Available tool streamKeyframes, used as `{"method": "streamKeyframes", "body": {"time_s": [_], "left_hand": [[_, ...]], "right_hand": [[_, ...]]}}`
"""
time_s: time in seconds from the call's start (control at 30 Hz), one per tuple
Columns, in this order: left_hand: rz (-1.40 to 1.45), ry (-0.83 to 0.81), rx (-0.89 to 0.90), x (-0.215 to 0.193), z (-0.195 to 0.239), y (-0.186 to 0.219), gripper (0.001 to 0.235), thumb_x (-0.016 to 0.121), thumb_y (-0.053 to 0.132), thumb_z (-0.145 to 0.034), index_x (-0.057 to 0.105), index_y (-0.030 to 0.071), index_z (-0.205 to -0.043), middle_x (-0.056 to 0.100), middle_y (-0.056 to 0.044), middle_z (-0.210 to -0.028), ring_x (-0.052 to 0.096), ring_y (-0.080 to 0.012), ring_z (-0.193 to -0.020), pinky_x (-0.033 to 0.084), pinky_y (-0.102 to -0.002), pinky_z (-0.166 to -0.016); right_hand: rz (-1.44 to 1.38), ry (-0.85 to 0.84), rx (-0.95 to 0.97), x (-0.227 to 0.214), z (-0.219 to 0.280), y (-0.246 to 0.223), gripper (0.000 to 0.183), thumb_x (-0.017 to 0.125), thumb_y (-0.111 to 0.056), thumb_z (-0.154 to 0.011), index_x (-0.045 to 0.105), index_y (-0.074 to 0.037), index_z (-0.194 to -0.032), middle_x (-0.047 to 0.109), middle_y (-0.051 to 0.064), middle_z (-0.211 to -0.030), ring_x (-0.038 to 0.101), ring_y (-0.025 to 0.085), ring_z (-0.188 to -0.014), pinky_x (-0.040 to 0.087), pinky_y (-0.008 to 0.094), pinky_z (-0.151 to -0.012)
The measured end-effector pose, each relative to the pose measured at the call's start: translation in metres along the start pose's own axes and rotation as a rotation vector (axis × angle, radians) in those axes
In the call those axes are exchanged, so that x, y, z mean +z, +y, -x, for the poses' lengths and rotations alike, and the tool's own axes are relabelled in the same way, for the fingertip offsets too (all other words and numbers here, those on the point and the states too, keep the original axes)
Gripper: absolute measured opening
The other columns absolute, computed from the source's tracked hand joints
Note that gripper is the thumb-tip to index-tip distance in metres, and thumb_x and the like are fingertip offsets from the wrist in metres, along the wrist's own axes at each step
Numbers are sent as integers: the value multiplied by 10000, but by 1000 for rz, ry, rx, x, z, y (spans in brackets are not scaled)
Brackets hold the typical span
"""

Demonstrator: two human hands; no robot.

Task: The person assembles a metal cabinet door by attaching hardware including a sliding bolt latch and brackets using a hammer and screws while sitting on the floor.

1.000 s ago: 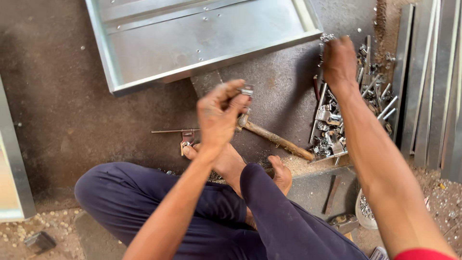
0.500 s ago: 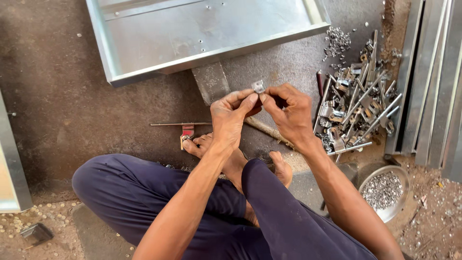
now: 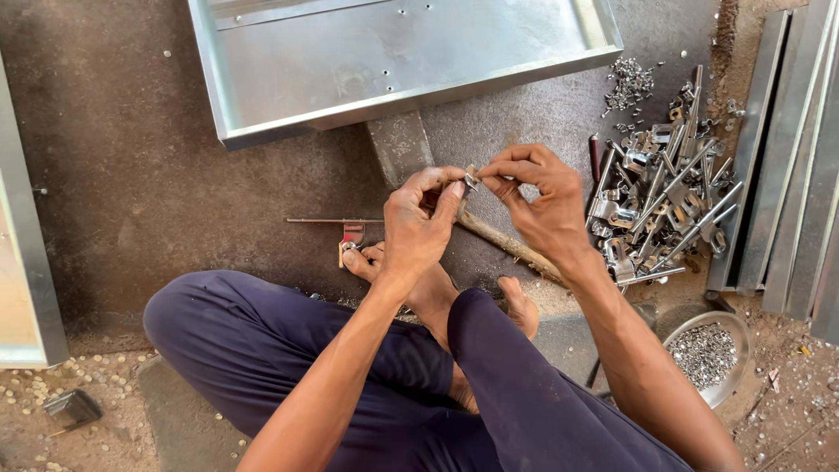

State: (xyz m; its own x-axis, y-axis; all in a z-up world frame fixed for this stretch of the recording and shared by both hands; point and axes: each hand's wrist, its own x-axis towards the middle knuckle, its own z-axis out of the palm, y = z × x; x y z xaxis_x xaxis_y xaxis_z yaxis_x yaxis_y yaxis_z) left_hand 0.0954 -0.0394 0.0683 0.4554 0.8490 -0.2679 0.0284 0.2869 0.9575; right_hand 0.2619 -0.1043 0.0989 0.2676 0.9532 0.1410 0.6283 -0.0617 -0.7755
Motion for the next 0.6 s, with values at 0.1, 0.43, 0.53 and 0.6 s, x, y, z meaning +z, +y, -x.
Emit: {"method": "streamKeyframes", "body": {"time_s": [0.1, 0.43, 0.53, 0.6], "left_hand": [[-167, 22, 97, -4, 3, 13, 131, 696, 79, -962, 752, 47, -1076, 693, -22, -848, 626, -63, -695, 518, -244, -633], [-716, 4, 703, -56, -27, 55, 159, 784, 130, -915, 717, 97, -1056, 708, -73, -1045, 667, -270, -989, 493, -423, -909], [-1066, 29, 752, -75, -64, 73, 418, 786, 164, -786, 684, 76, -1182, 652, -139, -1123, 583, -360, -1108, 463, -496, -929], [-1138, -246, 525, -79, -84, 85, 512, 799, 184, -734, 662, 60, -1211, 630, -168, -1094, 570, -370, -1114, 507, -481, -901]], "right_hand": [[7, 18, -29, 3, 0, -10, 134, 751, -60, -952, 778, -75, -1082, 776, 131, -1068, 742, 204, -961, 623, 322, -813], [-582, -85, 501, 10, 2, 6, 268, 765, -108, -930, 750, -59, -1193, 787, 104, -962, 743, 155, -817, 644, 307, -751], [-693, -61, 486, 10, 0, 2, 303, 748, -106, -944, 723, -45, -1239, 772, 108, -988, 738, 154, -825, 646, 304, -752], [-828, -41, 429, 14, -7, -10, 278, 744, -96, -967, 722, -5, -1229, 761, 123, -1000, 741, 163, -855, 628, 306, -759]]}}
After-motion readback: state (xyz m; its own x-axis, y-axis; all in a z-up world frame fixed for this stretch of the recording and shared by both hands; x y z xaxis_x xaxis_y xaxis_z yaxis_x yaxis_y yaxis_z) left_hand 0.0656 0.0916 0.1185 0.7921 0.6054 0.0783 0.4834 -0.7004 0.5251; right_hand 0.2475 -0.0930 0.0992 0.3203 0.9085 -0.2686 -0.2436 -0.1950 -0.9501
